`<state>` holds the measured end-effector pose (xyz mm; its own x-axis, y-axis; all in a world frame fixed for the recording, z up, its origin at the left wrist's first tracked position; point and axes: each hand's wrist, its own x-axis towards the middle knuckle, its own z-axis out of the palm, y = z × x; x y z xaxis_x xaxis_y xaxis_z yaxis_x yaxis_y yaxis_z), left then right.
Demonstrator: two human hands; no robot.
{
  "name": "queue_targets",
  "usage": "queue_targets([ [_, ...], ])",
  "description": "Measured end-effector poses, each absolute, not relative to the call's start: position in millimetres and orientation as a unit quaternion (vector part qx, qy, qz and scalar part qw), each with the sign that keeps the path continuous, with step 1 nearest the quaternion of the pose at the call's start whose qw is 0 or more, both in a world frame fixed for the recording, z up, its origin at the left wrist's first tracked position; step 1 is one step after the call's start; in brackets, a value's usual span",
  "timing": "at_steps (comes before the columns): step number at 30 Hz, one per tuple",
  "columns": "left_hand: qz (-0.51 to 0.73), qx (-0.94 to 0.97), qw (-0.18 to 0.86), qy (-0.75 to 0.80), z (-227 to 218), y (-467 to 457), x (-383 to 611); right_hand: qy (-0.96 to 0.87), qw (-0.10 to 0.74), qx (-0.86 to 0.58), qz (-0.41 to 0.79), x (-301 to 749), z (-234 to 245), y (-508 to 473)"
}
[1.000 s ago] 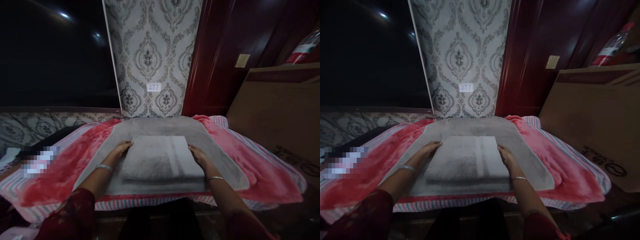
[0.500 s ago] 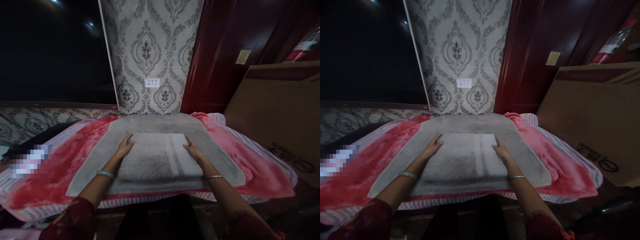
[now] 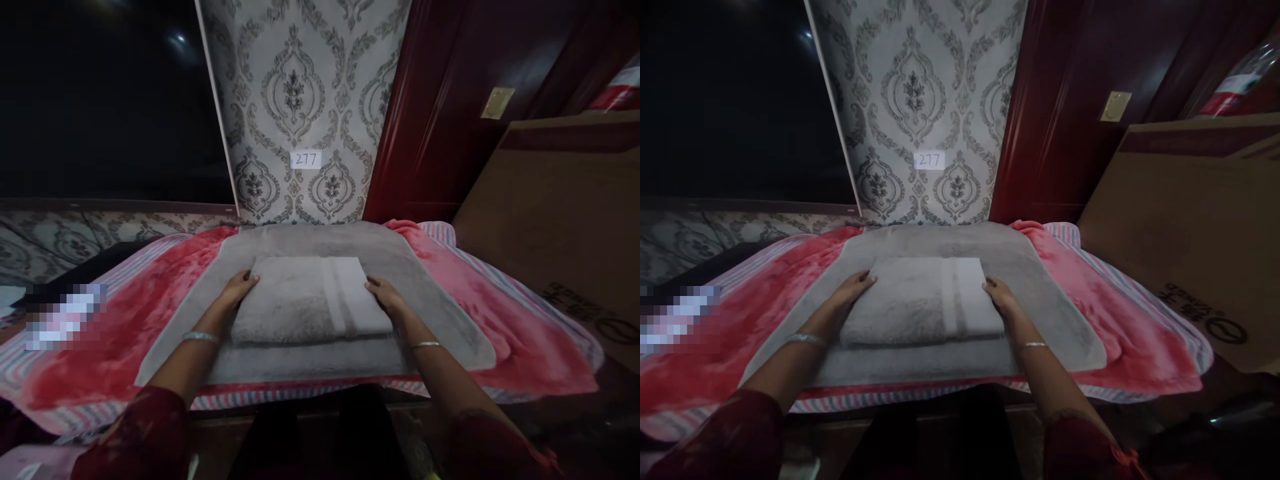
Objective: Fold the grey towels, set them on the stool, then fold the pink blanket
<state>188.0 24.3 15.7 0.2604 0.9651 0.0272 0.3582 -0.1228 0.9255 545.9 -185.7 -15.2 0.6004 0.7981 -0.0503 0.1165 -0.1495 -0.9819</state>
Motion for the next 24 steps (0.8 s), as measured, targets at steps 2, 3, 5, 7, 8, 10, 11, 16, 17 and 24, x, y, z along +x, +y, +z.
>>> queue_targets([
  [2, 0.342, 0.652, 0.447, 0.508, 2.6, 23.7, 181.5, -0.319, 0.558, -0.695, 0.322, 544.8, -26.5, -197.1],
  [3, 0.342, 0.653, 0.449, 0.504, -2.8, 22.7, 177.7, -0.319, 0.555, -0.695, 0.327, 545.0, -30.3, -204.2],
  [5, 0.339, 0.665, 0.442, 0.498, -10.8, 18.6, 169.4, -0.334, 0.543, -0.698, 0.327, 545.3, -34.7, -219.3],
  [7, 0.324, 0.686, 0.415, 0.502, -16.3, 11.5, 161.1, -0.362, 0.526, -0.7, 0.322, 543.6, -36.6, -233.1],
  [8, 0.317, 0.699, 0.397, 0.503, -18.3, 6.7, 157.6, -0.38, 0.517, -0.699, 0.316, 541.7, -37.2, -238.8],
  [10, 0.309, 0.728, 0.362, 0.494, -20.8, -4.6, 153.1, -0.418, 0.498, -0.7, 0.295, 536.0, -38.4, -246.7],
  [11, 0.309, 0.744, 0.344, 0.482, -21.4, -10.5, 152.5, -0.436, 0.487, -0.706, 0.275, 532.6, -39.2, -249.0],
  [16, 0.28, 0.805, 0.27, 0.448, -18.5, -31.2, 158.3, -0.466, 0.437, -0.745, 0.193, 517.5, -45.7, -250.2],
  [17, 0.272, 0.811, 0.263, 0.447, -18.0, -32.3, 158.8, -0.467, 0.434, -0.747, 0.187, 516.1, -47.3, -250.3],
  [24, 0.236, 0.827, 0.189, 0.473, -12.8, -21.0, 149.4, -0.491, 0.373, -0.775, 0.139, 529.7, -41.6, -252.2],
])
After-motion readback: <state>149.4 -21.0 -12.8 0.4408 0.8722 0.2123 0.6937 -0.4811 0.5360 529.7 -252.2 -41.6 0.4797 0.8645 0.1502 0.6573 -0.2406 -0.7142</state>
